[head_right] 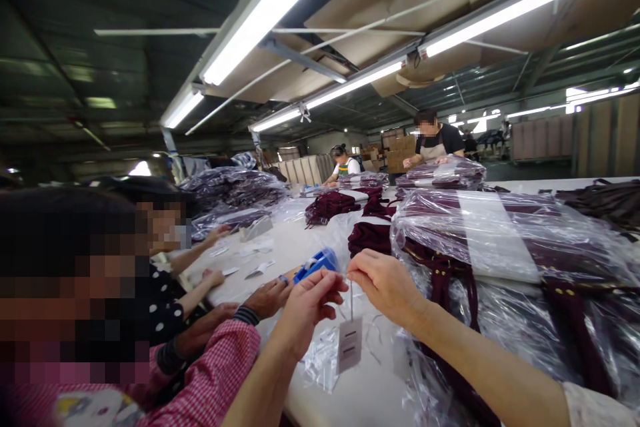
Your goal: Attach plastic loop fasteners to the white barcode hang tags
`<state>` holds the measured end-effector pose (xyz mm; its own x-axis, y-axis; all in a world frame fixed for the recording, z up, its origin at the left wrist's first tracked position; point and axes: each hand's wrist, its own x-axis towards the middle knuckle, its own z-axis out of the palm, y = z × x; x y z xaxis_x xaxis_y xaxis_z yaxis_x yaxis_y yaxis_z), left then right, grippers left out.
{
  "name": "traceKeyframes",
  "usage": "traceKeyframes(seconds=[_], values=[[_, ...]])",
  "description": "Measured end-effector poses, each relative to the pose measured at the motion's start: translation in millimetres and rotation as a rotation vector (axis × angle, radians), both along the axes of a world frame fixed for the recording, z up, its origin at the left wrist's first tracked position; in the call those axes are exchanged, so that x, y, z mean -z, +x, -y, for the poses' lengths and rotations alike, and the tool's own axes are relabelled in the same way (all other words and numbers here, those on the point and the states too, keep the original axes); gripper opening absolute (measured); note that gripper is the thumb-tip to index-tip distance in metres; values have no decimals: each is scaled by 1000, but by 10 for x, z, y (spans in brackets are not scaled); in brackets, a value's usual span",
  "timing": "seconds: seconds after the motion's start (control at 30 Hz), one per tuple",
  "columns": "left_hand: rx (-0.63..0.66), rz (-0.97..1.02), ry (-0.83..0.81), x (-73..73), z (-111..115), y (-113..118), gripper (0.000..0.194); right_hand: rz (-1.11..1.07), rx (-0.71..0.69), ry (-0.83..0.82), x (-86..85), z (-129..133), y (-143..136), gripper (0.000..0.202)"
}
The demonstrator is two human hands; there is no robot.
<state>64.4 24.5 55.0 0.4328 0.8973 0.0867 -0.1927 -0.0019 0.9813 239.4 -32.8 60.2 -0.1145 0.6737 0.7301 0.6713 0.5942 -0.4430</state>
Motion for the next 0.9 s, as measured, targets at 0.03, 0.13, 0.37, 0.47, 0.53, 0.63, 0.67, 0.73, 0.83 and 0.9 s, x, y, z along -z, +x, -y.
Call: traceKeyframes(seconds=[0.03,0.13,0.37,0.47,0.53,0.63,0.67,0.73,0.83,0.9], values=[[-21,-7,25,34,-8,-30,22,0,16,15,-53,12,8,16],[4,10,48,178,5,-88,36,-97,-15,-92,-192,42,-2,13],[560,205,-45,603,299,63,52,-697,-273,-500,-328,72,-61,21],[508,179,-75,720,422,155,39,-807,-317,-509,-327,77,-7,24],[432,152,-125,777,470,190,29,-824,-321,-487,-330,89,48,25],[245,122,-188,849,490,179,27,-831,-305,-448,-330,120,139,27],[188,115,-198,871,486,157,28,-826,-294,-439,-318,131,173,28],[118,92,-203,909,469,93,30,-803,-260,-429,-259,150,255,30],[70,40,-181,955,444,-20,32,-722,-192,-469,-90,167,430,31],[57,3,-154,980,444,-82,33,-571,-59,-498,35,184,562,29]])
